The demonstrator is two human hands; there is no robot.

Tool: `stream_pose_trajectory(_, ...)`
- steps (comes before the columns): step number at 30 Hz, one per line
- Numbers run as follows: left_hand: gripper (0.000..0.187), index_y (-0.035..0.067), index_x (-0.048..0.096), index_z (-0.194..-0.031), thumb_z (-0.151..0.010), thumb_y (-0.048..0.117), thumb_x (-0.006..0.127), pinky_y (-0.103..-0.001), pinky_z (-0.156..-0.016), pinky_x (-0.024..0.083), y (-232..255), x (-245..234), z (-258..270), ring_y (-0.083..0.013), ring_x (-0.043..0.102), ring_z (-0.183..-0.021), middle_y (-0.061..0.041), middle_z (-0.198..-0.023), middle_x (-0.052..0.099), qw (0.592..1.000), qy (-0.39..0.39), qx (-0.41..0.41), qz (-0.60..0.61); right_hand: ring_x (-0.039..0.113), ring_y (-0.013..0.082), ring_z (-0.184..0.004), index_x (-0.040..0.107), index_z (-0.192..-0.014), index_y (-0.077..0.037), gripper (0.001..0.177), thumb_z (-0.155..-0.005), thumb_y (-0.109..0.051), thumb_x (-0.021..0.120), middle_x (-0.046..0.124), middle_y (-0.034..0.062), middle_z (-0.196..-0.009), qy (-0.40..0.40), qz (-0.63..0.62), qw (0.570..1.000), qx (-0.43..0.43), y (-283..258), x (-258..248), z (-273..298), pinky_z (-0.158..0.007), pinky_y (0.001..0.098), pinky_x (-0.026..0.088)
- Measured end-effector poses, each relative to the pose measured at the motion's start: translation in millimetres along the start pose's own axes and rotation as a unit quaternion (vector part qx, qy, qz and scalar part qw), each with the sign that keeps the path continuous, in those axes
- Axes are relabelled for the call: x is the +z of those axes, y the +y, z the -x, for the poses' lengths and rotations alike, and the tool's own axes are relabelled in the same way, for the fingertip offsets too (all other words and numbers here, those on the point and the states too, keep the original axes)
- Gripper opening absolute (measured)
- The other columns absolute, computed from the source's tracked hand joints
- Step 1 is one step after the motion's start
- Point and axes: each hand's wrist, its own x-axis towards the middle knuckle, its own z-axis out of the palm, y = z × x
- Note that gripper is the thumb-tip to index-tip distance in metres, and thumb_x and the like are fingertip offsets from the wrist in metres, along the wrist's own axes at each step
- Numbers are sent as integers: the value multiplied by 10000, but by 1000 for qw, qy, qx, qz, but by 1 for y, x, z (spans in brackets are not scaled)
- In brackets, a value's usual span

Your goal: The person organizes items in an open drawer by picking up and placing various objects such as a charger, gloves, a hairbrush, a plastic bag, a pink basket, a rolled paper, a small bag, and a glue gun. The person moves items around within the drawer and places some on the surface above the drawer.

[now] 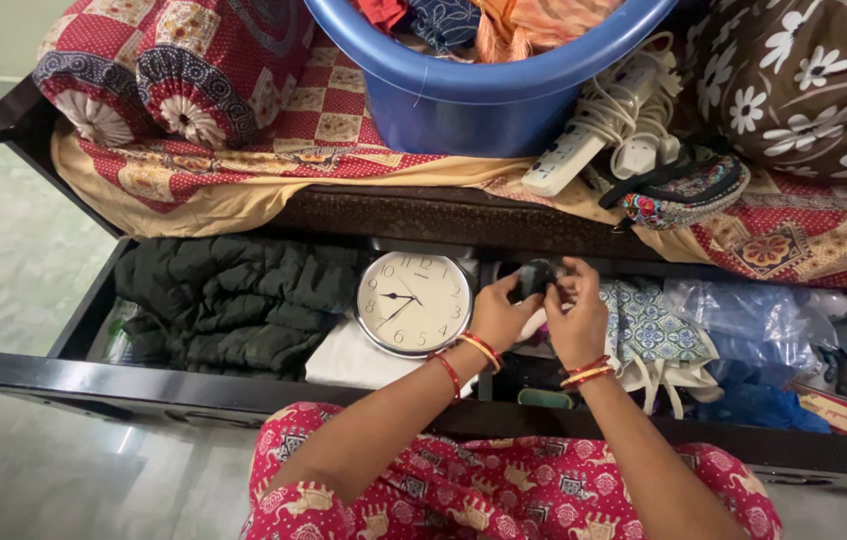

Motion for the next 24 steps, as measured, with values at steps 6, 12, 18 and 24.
stream_pose_trajectory(6, 281, -50, 738, -1123, -891, 108, 746, -286, -735, 567, -20, -5, -11, -166, 712, -831, -118, -944, 786, 980, -59, -81, 170, 682, 173, -858, 476, -1394, -20, 521, -922, -41, 697, 696, 98, -979, -14, -58, 997, -49, -14, -7, -5, -783, 317, 552)
stream_pose_trajectory(12, 282, -76, 686, -1216, -954, 27, 703, -283, -763, 572, -45, 1, -18, -175, 687, -864, -130, -1041, 733, 927, -107, -133, 333, 694, 145, -819, 627, -1265, -49, 387, -905, -29, 766, 719, 78, -948, -41, 12, 999, -18, -8, -7, -10, -756, 300, 570)
stream_pose_trajectory(18, 294, -57, 647, -1231, -947, 5, 688, -295, -871, 615, -36, 5, -9, -174, 725, -952, -116, -1089, 729, 907, -156, -120, 372, 644, 101, -760, 501, -1345, -16, 563, -836, -3, 741, 689, 47, -912, -66, -104, 990, 65, 17, -10, -18, -686, 248, 552)
stream_pose_trajectory(24, 333, -43, 630, -1238, -910, -16, 685, -330, -893, 617, -42, 9, -13, -185, 722, -980, -91, -1110, 719, 891, -155, -146, 402, 628, 88, -737, 543, -1286, -41, 496, -838, -31, 757, 700, 29, -898, -127, -99, 985, 63, 7, -23, -25, -666, 242, 528)
